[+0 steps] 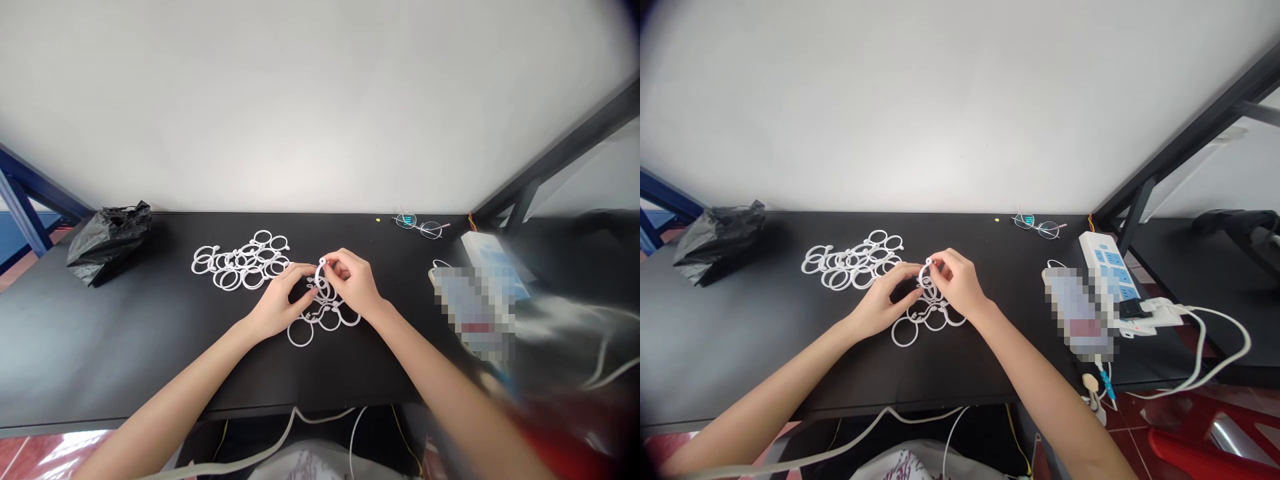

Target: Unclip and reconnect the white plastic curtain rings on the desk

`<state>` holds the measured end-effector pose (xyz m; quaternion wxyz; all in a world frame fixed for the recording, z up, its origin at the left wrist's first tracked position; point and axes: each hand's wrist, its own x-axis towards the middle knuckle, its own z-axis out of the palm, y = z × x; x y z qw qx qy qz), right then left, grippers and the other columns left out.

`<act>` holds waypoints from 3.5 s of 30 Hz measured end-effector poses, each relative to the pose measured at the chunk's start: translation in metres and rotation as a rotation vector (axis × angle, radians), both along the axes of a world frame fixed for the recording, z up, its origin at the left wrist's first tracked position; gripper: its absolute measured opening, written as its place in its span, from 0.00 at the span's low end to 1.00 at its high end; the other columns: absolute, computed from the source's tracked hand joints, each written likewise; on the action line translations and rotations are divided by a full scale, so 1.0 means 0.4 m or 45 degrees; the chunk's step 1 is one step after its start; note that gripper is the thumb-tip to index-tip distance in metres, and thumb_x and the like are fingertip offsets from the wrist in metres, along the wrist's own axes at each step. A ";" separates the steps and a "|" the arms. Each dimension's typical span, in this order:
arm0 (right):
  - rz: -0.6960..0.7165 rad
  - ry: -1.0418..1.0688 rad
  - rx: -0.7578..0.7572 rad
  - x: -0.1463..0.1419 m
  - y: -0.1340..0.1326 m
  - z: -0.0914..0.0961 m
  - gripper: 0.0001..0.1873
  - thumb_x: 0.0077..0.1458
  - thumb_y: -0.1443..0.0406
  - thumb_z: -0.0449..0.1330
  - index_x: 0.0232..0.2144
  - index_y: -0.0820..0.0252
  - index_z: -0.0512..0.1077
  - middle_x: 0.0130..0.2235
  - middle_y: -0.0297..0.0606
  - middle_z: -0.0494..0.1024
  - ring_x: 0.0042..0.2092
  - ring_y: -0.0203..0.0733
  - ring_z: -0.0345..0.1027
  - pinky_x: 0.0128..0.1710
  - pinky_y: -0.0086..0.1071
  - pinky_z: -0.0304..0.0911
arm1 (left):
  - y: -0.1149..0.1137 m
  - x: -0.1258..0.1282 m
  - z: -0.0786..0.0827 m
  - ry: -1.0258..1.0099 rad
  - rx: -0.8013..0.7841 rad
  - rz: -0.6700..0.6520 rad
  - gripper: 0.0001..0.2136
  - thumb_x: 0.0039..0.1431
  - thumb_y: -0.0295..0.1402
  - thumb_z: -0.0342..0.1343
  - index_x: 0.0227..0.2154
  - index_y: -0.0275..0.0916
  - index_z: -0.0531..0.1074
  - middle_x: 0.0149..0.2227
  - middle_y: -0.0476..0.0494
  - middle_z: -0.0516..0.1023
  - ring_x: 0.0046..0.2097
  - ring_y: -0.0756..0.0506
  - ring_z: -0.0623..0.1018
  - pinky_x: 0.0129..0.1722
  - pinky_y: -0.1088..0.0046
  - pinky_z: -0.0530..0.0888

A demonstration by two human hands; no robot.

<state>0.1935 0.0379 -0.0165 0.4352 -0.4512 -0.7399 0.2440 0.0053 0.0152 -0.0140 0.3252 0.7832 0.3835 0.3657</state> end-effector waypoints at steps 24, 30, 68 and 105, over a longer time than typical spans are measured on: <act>0.010 0.116 0.054 -0.003 -0.002 0.004 0.05 0.59 0.65 0.56 0.32 0.58 0.72 0.33 0.35 0.74 0.28 0.33 0.69 0.28 0.29 0.69 | 0.007 -0.004 -0.022 -0.284 -0.292 0.090 0.06 0.60 0.36 0.57 0.37 0.39 0.73 0.37 0.44 0.77 0.39 0.46 0.78 0.42 0.67 0.77; -0.044 0.174 0.047 -0.001 -0.002 0.010 0.05 0.60 0.64 0.57 0.33 0.58 0.72 0.33 0.36 0.73 0.28 0.34 0.70 0.29 0.29 0.70 | 0.010 -0.008 -0.033 -0.431 -0.398 0.072 0.09 0.59 0.34 0.58 0.41 0.40 0.68 0.38 0.44 0.73 0.40 0.47 0.76 0.39 0.69 0.77; 0.110 0.161 0.220 0.002 0.010 -0.006 0.10 0.56 0.73 0.55 0.34 0.58 0.76 0.35 0.38 0.74 0.33 0.36 0.70 0.32 0.30 0.72 | 0.017 -0.027 0.002 -0.779 -0.550 0.121 0.14 0.64 0.41 0.54 0.28 0.37 0.75 0.30 0.47 0.72 0.34 0.50 0.71 0.39 0.73 0.71; -0.052 0.360 0.056 -0.005 -0.009 0.004 0.04 0.56 0.65 0.64 0.36 0.58 0.77 0.34 0.37 0.82 0.33 0.42 0.79 0.33 0.31 0.75 | -0.001 0.001 -0.012 -0.022 0.087 0.181 0.12 0.61 0.32 0.56 0.48 0.41 0.70 0.46 0.40 0.75 0.49 0.42 0.75 0.50 0.62 0.73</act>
